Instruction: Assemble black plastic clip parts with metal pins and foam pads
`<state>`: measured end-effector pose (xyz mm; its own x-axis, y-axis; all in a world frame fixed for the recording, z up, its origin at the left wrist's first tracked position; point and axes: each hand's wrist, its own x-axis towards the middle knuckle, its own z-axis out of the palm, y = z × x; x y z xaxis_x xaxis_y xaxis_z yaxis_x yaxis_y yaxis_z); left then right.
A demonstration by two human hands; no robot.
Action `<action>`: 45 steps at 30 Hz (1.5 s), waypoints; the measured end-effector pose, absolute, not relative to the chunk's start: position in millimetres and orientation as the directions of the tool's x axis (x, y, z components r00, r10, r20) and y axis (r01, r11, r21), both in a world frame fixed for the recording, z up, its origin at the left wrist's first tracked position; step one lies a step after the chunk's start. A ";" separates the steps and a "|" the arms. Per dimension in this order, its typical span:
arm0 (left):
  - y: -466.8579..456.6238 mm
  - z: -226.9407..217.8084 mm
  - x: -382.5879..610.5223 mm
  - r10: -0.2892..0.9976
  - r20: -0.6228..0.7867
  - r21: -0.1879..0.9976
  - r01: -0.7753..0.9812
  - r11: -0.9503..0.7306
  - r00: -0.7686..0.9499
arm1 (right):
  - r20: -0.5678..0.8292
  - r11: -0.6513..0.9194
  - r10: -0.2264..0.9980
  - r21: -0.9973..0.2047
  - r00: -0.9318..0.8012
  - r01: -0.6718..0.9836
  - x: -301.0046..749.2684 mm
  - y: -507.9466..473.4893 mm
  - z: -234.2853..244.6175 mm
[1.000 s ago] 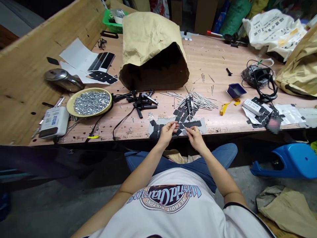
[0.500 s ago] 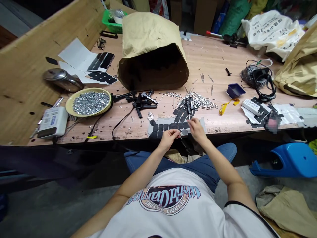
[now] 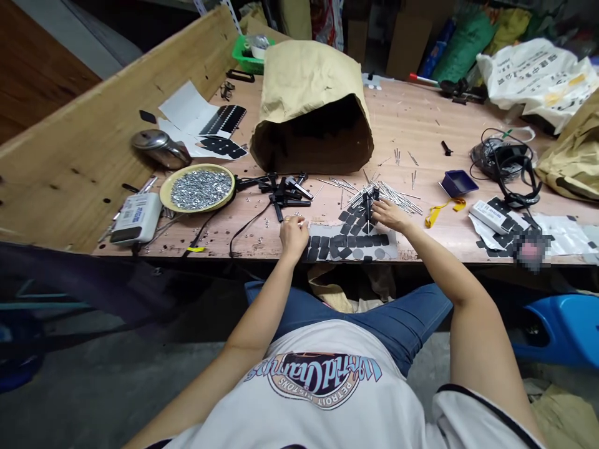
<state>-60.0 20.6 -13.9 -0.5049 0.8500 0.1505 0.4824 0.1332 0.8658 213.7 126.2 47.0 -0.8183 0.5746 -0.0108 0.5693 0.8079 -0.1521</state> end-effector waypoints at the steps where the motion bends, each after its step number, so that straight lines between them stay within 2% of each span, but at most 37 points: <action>1: 28.2 -16.0 -64.2 0.837 0.141 0.854 0.493 0.168 -0.528 | 0.022 0.800 0.588 -0.159 -0.808 0.578 213.9 123.4 49.5; 6: 46.3 -22.0 -67.3 0.827 0.138 0.888 0.439 0.141 -0.544 | 0.080 0.773 0.635 -0.069 -0.768 0.631 202.5 91.2 61.5; 9: 42.7 -17.1 -61.8 0.834 0.107 0.933 0.345 0.105 -0.541 | 0.077 0.720 0.694 -0.089 -0.716 0.689 184.5 63.2 60.1; 11: 36.8 -10.9 -54.3 0.855 0.017 0.980 0.179 0.089 -0.518 | 0.111 0.667 0.745 -0.155 -0.658 0.729 167.9 45.1 56.5; 13: 29.8 -4.0 -44.6 0.882 -0.111 0.993 -0.091 0.077 -0.458 | 0.137 0.617 0.787 -0.218 -0.602 0.756 149.5 29.9 54.1; 15: 22.9 2.9 -35.1 0.907 -0.218 0.927 -0.366 0.078 -0.361 | 0.121 0.577 0.816 -0.232 -0.566 0.783 132.4 18.6 55.2; 17: 17.1 9.1 -28.1 0.922 -0.287 0.823 -0.560 0.098 -0.260 | 0.077 0.544 0.838 -0.201 -0.540 0.815 119.3 11.3 59.7; 21: 8.4 17.6 -21.8 0.920 -0.374 0.656 -0.734 0.173 -0.118 | 0.007 0.494 0.867 -0.136 -0.498 0.859 108.4 4.9 71.2; 29: -0.8 19.9 -13.5 0.913 -0.407 0.521 -0.820 0.239 0.008 | 0.000 0.473 0.879 -0.136 -0.477 0.871 110.5 0.6 72.9; 32: -1.8 18.3 -11.7 0.926 -0.377 0.564 -0.801 0.198 -0.037 | 0.015 0.474 0.878 -0.165 -0.479 0.865 111.1 -1.0 72.6; 38: -2.2 12.0 -8.7 0.960 -0.212 0.729 -0.684 0.032 -0.181 | 0.063 0.471 0.878 -0.284 -0.474 0.835 113.6 -1.4 71.3; 45: -5.5 8.3 -3.5 0.974 -0.114 0.778 -0.627 -0.034 -0.194 | 0.136 0.480 0.870 -0.463 -0.475 0.745 119.3 0.3 61.5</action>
